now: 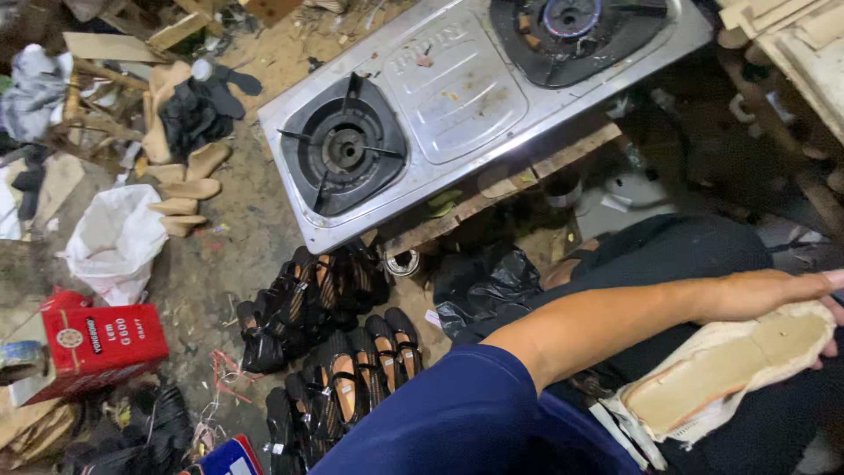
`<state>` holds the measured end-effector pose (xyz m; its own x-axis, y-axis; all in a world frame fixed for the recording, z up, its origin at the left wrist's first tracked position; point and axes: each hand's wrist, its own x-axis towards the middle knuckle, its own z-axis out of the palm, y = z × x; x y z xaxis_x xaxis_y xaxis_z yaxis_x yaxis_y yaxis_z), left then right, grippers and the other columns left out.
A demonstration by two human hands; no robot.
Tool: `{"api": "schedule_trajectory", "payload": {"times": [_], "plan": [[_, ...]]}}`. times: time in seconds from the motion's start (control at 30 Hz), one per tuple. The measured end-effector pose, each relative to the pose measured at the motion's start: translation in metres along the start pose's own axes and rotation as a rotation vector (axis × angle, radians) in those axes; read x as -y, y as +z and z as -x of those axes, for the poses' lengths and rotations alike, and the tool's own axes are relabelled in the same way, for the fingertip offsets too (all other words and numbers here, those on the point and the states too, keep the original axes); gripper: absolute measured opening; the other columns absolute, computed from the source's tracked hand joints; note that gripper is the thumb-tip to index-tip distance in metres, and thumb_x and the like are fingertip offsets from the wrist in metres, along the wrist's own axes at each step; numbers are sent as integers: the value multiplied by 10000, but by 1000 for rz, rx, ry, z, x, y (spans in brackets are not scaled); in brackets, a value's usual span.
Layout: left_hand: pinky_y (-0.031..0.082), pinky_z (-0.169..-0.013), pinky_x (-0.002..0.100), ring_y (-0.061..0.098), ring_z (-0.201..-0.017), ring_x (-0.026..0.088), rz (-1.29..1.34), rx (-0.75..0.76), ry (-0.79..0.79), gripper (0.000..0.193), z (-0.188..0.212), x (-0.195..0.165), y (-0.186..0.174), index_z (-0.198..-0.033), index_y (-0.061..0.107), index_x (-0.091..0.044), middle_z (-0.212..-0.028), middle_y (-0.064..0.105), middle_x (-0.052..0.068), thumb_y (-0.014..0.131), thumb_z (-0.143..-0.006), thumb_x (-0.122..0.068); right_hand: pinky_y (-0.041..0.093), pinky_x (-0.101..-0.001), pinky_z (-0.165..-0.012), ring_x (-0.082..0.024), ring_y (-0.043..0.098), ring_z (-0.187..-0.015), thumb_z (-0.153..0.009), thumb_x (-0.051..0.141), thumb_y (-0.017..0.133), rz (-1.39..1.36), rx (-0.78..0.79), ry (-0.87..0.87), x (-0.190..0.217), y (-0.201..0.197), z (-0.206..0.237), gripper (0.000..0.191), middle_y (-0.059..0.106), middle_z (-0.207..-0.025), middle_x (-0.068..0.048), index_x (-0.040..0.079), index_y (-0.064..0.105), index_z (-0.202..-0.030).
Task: The person sits on the floor holding a woven shoe upper on their lap and uses pincers to trim and pull away excess material from the shoe edge, working around the shoe and turning it as they go. They briefly reach toward the workbench, then resume trimming and finally hold up the finished shoe.
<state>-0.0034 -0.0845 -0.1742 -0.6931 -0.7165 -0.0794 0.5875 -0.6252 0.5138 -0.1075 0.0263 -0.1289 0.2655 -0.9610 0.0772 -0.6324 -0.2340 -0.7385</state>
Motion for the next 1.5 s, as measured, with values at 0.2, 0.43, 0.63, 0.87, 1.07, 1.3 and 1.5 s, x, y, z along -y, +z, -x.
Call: {"api": "schedule_trajectory", "payload": {"times": [0.2, 0.43, 0.63, 0.87, 1.07, 1.3, 1.5], "plan": [[623, -779, 501, 762, -852, 406, 20, 5, 13, 781, -10, 10, -10, -1268, 573, 131, -990, 744, 319, 499, -1073, -622, 568, -400, -861, -313, 727, -929, -830, 350, 780, 0, -16, 19, -10, 1, 45, 467, 724, -991, -156, 57, 670, -1177], [572, -891, 448, 735, -960, 345, -99, -39, 103, 648, -7, 26, -17, -1287, 583, 116, -1112, 737, 261, 466, -1137, -503, 572, -385, -873, -293, 739, -937, -786, 371, 795, -18, -79, -31, -23, -33, 78, 484, 734, -986, -131, 69, 679, -1146], [490, -1014, 384, 629, -1137, 235, -309, -185, 84, 599, 18, 33, -15, -1337, 644, 58, -1277, 684, 167, 469, -1148, -483, 547, -429, -884, -330, 709, -914, -654, 348, 820, 183, 126, -365, 31, 7, 120, 543, 722, -987, -142, 60, 712, -1101], [490, -996, 375, 617, -1121, 227, -403, -278, 134, 614, 32, 22, 13, -1292, 657, 79, -1262, 683, 181, 480, -1145, -491, 557, -435, -793, -294, 706, -814, -623, 440, 920, 409, 434, -289, 45, 3, 104, 549, 701, -883, -96, 166, 790, -1080], [488, -976, 332, 627, -1099, 190, -425, -389, 212, 565, 57, 4, 22, -1318, 655, 17, -1234, 687, 113, 484, -1115, -482, 558, -391, -841, -251, 695, -883, -716, 397, 867, -26, 312, -174, 15, -18, 80, 451, 682, -941, -86, 174, 760, -1094], [520, -887, 343, 636, -995, 175, -366, -498, 375, 521, 71, -29, 33, -1205, 671, 19, -1114, 696, 96, 489, -1151, -465, 536, -397, -904, -269, 666, -974, -742, 358, 829, -434, -93, 151, 13, -76, 67, 516, 642, -1049, -122, 136, 694, -1188], [514, -975, 394, 644, -1060, 242, -58, -292, 497, 552, 79, -72, 57, -1275, 600, 92, -1162, 673, 173, 443, -1237, -435, 518, -403, -957, -285, 641, -1051, -765, 325, 797, -481, -158, 161, 40, -57, 82, 574, 607, -1143, -153, 103, 638, -1269]]}}
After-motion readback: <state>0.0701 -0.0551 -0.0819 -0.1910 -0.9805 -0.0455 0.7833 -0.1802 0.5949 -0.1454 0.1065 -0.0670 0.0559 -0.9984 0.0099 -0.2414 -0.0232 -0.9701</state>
